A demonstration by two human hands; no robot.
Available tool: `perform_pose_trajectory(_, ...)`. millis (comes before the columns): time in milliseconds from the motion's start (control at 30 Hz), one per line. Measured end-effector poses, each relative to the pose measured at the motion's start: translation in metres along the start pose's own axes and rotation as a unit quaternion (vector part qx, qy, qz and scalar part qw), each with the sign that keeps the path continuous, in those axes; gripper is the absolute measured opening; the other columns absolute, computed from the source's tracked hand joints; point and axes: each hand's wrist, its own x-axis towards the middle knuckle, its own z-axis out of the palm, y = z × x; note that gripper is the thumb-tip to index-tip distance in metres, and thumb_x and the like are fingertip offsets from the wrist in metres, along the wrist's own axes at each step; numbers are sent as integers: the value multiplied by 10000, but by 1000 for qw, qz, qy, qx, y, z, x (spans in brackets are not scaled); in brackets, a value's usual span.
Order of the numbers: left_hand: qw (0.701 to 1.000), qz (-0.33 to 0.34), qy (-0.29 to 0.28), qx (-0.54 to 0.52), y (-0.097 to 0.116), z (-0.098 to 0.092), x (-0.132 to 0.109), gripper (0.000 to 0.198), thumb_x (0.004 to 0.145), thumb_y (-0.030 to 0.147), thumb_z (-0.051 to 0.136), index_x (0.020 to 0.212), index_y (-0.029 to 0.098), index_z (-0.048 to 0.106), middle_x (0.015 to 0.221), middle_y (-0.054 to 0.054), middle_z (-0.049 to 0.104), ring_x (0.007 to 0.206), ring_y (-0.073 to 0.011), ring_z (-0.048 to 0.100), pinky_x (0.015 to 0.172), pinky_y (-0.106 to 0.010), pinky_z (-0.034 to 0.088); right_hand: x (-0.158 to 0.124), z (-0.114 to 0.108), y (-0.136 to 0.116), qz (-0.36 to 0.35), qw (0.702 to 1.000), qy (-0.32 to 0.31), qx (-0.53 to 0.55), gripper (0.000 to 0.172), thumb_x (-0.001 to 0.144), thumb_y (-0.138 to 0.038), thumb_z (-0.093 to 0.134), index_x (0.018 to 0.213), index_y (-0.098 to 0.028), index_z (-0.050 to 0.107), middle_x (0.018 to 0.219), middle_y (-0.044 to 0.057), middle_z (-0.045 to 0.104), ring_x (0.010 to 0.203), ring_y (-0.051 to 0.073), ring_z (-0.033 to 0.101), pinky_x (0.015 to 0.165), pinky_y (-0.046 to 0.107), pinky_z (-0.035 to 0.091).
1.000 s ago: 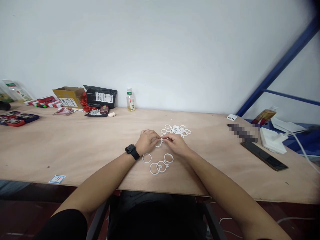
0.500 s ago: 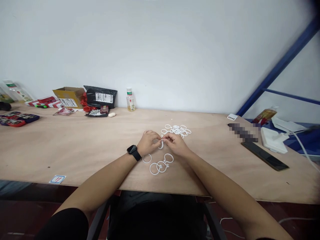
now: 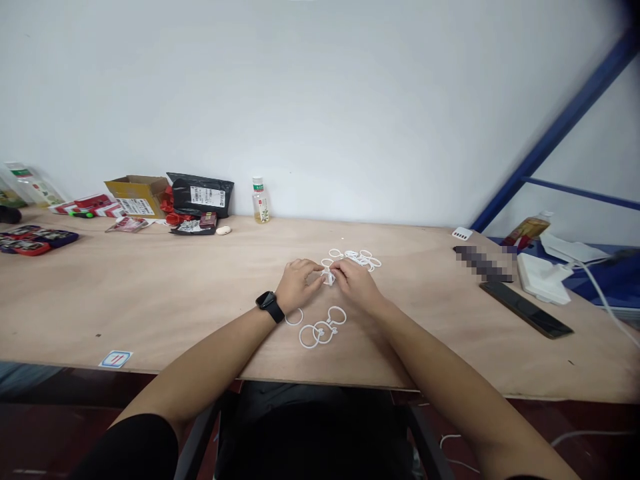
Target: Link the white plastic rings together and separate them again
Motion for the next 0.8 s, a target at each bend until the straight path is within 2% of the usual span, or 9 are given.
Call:
perform_pose_trajectory(67,998,37,-41,-22,4,-4,0,200,877,346,575,1005,225,671,1016,-61,690,991,-211,600,918,-393,435,1,-5,9,14,998,20,-54,196,936,-222,448,930,-205,643,928,97,667,892,230,586,815,348,428)
perform_pose_trajectory(167,974,136,-170,-62,11,-5,-3,182,871,320,562,964,245,699,1045,-62,676,1005,-197,604,954,-363,433,2,-13,23,60,991,55,-103,175,924,-260,495,940,-216,664,955,96,678,908,243,593,790,350,427)
perform_pose_trajectory(267,956,171,-233,-48,16,2,-7,130,820,281,612,873,261,728,1125,-47,655,1008,-200,612,965,-348,427,2,-14,32,91,989,74,-95,156,901,-283,536,922,-228,680,923,66,694,870,226,614,750,335,437)
perform_pose_trajectory(400,959,164,-230,6,12,12,-12,189,850,221,548,896,288,719,1076,-12,682,997,-192,618,933,-343,416,2,-9,33,97,991,72,-50,144,875,-279,555,868,-229,691,832,39,697,783,198,619,686,308,439)
perform_pose_trajectory(533,968,116,-213,64,2,7,-11,209,895,278,493,919,270,700,1024,-29,690,990,-206,615,906,-363,404,2,-2,26,75,997,32,-2,141,867,-258,558,863,-224,694,827,34,702,762,182,613,680,294,437)
perform_pose_trajectory(667,969,72,-212,104,-6,0,-9,211,828,353,584,987,259,684,1085,-54,664,1027,-252,592,921,-410,392,0,2,20,43,998,-27,35,169,862,-209,538,914,-219,698,878,42,702,793,179,611,718,301,446)
perform_pose_trajectory(800,977,36,-184,106,-7,-1,-6,366,756,396,669,1093,253,652,1138,-73,643,1052,-277,578,936,-433,391,-3,3,17,1,996,-61,60,262,838,-121,493,966,-220,700,920,44,693,812,169,606,724,291,447)
